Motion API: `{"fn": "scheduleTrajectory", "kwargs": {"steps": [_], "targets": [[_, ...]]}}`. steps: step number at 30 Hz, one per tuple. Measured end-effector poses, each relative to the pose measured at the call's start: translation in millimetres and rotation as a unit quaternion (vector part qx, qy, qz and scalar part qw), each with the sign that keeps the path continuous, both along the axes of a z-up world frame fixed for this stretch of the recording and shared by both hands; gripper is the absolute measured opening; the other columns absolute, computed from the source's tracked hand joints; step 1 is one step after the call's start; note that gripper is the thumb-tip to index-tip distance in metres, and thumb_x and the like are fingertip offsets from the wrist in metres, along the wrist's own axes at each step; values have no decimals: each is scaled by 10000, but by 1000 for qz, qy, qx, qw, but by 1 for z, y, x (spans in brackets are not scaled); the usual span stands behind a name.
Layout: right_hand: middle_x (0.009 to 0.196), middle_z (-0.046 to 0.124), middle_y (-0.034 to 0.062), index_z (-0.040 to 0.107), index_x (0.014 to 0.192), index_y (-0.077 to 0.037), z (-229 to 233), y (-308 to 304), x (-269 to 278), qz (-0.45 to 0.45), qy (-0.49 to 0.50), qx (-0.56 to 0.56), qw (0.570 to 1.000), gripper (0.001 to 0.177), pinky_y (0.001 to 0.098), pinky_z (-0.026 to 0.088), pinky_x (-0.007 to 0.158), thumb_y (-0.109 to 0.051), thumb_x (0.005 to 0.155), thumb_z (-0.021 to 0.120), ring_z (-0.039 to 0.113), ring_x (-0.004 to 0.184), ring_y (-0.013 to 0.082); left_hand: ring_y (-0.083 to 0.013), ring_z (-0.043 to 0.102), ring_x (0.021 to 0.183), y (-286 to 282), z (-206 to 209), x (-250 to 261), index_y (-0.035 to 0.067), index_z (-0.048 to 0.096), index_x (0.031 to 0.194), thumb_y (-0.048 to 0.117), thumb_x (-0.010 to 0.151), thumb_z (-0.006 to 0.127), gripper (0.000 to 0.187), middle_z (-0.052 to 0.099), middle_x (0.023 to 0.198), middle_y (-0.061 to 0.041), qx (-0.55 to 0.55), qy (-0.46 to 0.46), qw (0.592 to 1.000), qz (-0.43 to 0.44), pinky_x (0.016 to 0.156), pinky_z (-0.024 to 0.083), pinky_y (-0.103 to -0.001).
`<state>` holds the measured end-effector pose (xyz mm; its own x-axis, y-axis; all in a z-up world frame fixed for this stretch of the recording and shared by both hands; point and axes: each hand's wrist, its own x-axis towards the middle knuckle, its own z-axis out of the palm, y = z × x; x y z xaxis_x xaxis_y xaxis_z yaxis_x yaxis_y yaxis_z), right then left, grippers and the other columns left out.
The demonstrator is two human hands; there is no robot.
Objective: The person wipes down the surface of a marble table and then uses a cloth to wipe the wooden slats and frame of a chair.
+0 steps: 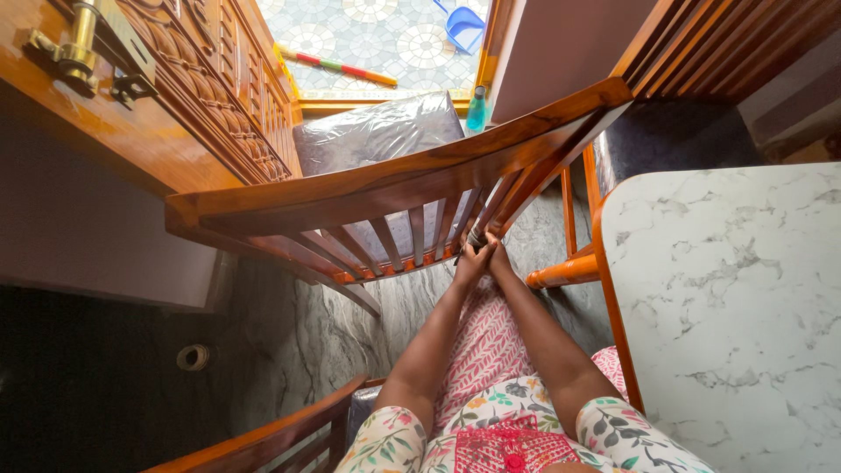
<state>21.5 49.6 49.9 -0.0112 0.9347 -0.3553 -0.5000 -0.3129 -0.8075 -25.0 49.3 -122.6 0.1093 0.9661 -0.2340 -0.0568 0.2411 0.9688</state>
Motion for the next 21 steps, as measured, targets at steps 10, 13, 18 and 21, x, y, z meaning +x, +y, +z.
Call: {"fn": "scheduleTrajectory", "kwargs": {"steps": [10,13,18,21], "targets": [[846,653,-13,709,1104,-51,-103,-19,26,-25,-253,84,964,262,267,487,671,-148,995,491,571,740,96,-366,688,1083,-30,41,-5,-2,619,1258,558,917,651,657,719,1152,-252,-27,69,997,-19,912,522,-420],[867,669,-2,704,1126,-30,-114,-23,33,-40,-335,119,934,262,281,490,670,-134,949,542,577,768,104,-408,687,1085,-40,58,-5,-25,654,1186,601,924,634,678,715,1160,-293,-23,139,990,-6,934,525,-450],[957,653,22,662,1191,-31,-113,-22,30,-86,-208,137,965,287,291,503,743,-176,985,526,590,850,123,-413,680,1135,-62,124,-12,-66,598,1269,616,957,540,753,648,1268,-293,115,194,974,11,963,553,-458],[1011,644,37,637,1230,-31,-80,-28,29,-95,-146,186,967,306,297,510,787,-200,1006,517,597,900,135,-417,628,1223,-77,183,-19,-105,452,1392,599,961,489,826,552,1386,-327,105,197,975,-9,991,559,-459]]}}
